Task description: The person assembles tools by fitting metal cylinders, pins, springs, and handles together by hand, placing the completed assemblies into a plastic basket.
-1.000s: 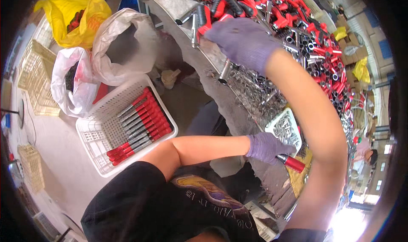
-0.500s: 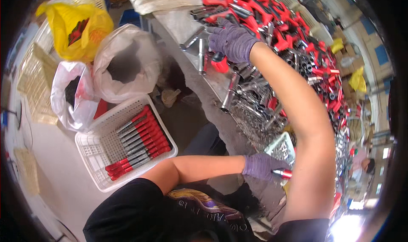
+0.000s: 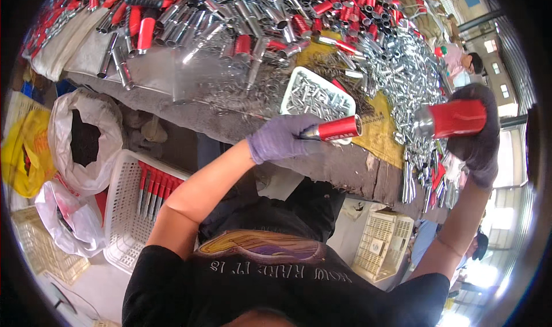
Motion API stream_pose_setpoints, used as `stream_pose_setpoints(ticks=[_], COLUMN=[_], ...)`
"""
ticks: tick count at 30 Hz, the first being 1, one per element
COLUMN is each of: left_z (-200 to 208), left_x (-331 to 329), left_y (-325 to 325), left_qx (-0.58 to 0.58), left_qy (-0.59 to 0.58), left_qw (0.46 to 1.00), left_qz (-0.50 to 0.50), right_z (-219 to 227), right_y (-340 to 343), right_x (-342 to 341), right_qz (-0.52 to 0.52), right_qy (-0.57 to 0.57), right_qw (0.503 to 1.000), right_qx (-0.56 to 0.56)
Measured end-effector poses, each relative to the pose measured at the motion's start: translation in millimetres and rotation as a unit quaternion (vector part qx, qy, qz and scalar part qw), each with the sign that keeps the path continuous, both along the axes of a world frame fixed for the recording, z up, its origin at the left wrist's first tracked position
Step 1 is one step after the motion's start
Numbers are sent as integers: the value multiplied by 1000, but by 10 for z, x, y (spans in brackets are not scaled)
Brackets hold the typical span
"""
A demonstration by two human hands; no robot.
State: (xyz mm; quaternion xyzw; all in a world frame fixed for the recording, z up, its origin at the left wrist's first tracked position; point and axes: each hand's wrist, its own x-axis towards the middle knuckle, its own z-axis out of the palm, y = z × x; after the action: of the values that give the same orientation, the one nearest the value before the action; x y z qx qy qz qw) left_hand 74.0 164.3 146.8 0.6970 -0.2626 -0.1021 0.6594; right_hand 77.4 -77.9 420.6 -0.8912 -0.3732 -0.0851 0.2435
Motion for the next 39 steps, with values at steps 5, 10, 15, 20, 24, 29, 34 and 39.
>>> stream_pose_setpoints(ticks=[5,10,15,20,24,29,34,39], left_z=[57,9,-77,-75,-64,59,88,-82], left_x=[-46,-69,-50,-76,-218,-343,-309,-471], left_y=[-20,-71,-95,-132,-171,-129,-115,-288], left_qx=[80,59,37,56,167,177,100,194], left_qy=[-33,-98,-65,-128,-197,-153,-71,-243], left_qw=[996,993,997,990,963,964,991,911], left_qz=[2,7,-18,4,79,125,46,270], right_z=[-264,-405,-625,-772,-708,-689,-671,-754], right_y=[-53,-123,-153,-181,-70,23,95,36], right_x=[-162,-102,-10,-68,-141,-217,-247,-204], right_qz=[-135,-85,132,155,-15,-49,-27,-143], right_qy=[135,159,-40,-47,253,253,226,353], right_qw=[981,981,968,950,956,955,959,917], right_qx=[-40,-74,-209,-266,-147,-145,-171,-114])
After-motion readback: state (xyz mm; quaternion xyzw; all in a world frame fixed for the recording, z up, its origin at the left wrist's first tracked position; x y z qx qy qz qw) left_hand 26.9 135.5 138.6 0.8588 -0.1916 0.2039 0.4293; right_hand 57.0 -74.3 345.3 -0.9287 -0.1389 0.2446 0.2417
